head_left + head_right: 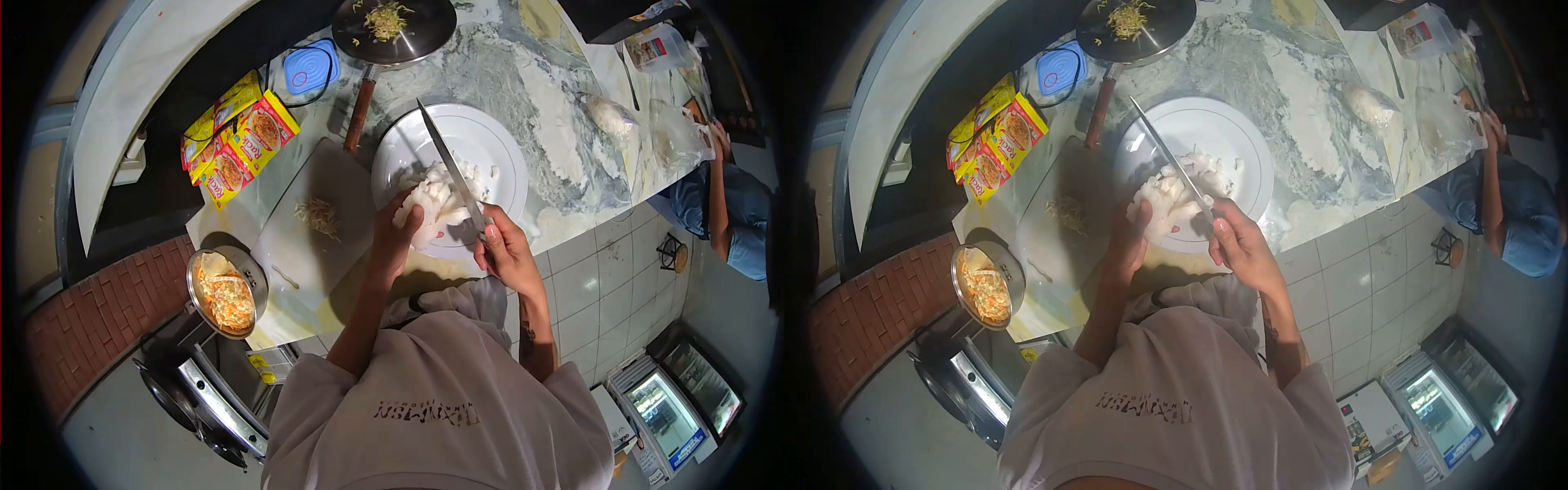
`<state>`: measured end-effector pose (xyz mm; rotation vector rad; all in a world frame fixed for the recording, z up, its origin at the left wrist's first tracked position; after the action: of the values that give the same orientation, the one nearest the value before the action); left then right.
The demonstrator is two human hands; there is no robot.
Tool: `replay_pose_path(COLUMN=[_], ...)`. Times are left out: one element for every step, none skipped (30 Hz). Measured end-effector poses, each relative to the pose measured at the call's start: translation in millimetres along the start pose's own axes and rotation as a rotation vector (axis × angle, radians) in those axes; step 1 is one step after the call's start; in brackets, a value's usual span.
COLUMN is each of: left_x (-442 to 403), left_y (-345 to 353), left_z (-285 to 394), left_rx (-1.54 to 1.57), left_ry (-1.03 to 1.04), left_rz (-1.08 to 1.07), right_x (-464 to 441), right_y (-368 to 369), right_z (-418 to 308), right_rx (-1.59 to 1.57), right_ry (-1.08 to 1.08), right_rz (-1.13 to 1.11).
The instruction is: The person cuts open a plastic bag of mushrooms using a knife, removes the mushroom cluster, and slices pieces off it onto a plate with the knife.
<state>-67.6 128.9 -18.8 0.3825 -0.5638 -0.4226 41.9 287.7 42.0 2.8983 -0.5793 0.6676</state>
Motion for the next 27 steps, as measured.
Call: replay_pose_path(left_x=[-0.6, -1.4, -1.2, -1.4, -0.5, 0.1, -0.2, -0.7, -0.6, -0.1, 0.9, 1.3, 2.4, 3.2, 4.5, 5.6, 5.2, 4.7, 3.4, 2.5, 3.3, 4.7, 5.5, 6.1, 6.3, 6.5, 7.8], left_y=[-0.4, -0.6, 2.4, 6.3, 7.8, 7.4, 6.7, 6.5, 7.6, 9.0, 9.6, 9.2, 7.5, 5.3, 2.3, -2.5, -9.3, -16.1, -21.0, -24.5, -24.1, -22.8, -21.1, -20.2, -18.6, -17.0, -15.5], left_z=[-1.0, -1.6, 1.6, 8.3, 11.8, 12.3, 12.9, 13.5, 15.1, 17.5, 18.9, 19.1, 18.1, 16.7, 14.4, 11.9, 7.0, 2.0, -6.3, -13.2, -10.8, -7.4, -3.6, -1.5, 0.0, 1.3, 3.0], left_rx=[-0.008, -0.016, -0.016, -0.015, -0.012, -0.012, -0.016, -0.02, -0.018, 0.011, 0.04, 0.042, 0.067, 0.091, 0.092, -0.206, -0.356, -0.505, -0.066, 0.373, 0.372, 0.352, 0.33, 0.33, 0.318, 0.306, 0.306], left_ry=[-0.019, -0.038, -0.035, -0.019, -0.006, -0.005, -0.006, -0.007, -0.003, -0.004, -0.005, -0.001, -0.013, -0.025, -0.024, 0.034, 0.065, 0.096, 0.007, -0.082, -0.082, -0.053, -0.024, -0.021, -0.026, -0.032, -0.033], left_rz=[0.024, 0.048, 0.046, 0.072, 0.101, 0.1, 0.107, 0.113, 0.111, 0.117, 0.123, 0.122, 0.145, 0.169, 0.171, 0.184, 0.189, 0.196, 0.102, 0.002, 0.0, -0.046, -0.093, -0.092, -0.093, -0.093, -0.091], right_x=[0.3, 0.6, 1.4, 1.7, 3.3, 5.1, 6.2, 6.8, 7.4, 7.8, 8.4, 8.2, 8.4, 8.5, 9.2, 9.5, 7.6, 7.2, 5.5, 4.3, 4.6, 5.1, 4.9, 4.5, 3.7, 3.2, 3.2], right_y=[0.3, 0.4, 0.2, 0.3, 0.5, 0.5, 0.2, -0.5, -1.9, -3.4, -4.1, -3.9, -3.0, -2.5, -2.6, -3.2, -4.2, -4.7, -5.9, -6.8, -6.7, -5.8, -4.5, -2.1, -0.5, -0.2, -1.4], right_z=[2.2, 3.2, 2.0, -0.5, -1.5, -1.1, -0.7, -0.5, 0.5, 1.8, 2.1, 0.1, -2.3, -3.5, -3.1, -1.5, -0.2, 2.0, 4.0, 4.5, 3.7, 2.8, 1.7, -0.5, -1.9, -1.8, 1.4], right_rx=[-0.013, -0.027, -0.027, -0.056, -0.085, -0.085, -0.156, -0.226, -0.224, -0.253, -0.282, -0.279, -0.34, -0.4, -0.399, -0.444, -0.489, -0.489, -0.509, -0.53, -0.53, -0.587, -0.644, -0.644, -0.654, -0.665, -0.665], right_ry=[-0.002, -0.004, -0.008, -0.005, 0.002, 0.001, 0.003, 0.005, 0.001, 0.008, 0.015, 0.011, 0.049, 0.086, 0.087, 0.11, 0.129, 0.13, 0.125, 0.119, 0.118, 0.145, 0.173, 0.172, 0.205, 0.24, 0.243], right_rz=[0.009, 0.019, 0.019, -0.001, -0.023, -0.023, -0.025, -0.028, -0.029, -0.039, -0.05, -0.051, -0.062, -0.072, -0.074, -0.051, -0.029, -0.031, -0.044, -0.055, -0.054, -0.036, -0.02, -0.022, 0.012, 0.047, 0.047])
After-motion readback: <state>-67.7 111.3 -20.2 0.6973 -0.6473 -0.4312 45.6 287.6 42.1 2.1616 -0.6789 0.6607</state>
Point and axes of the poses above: each hand's wrist, its own x-axis away from the middle knuckle, its own y-axis out of the palm, z = x × y, the point moved 3 cm from there along -x, towards the middle knuckle, and after that the axes turned 10 degrees about z, right-handed, at the moved point
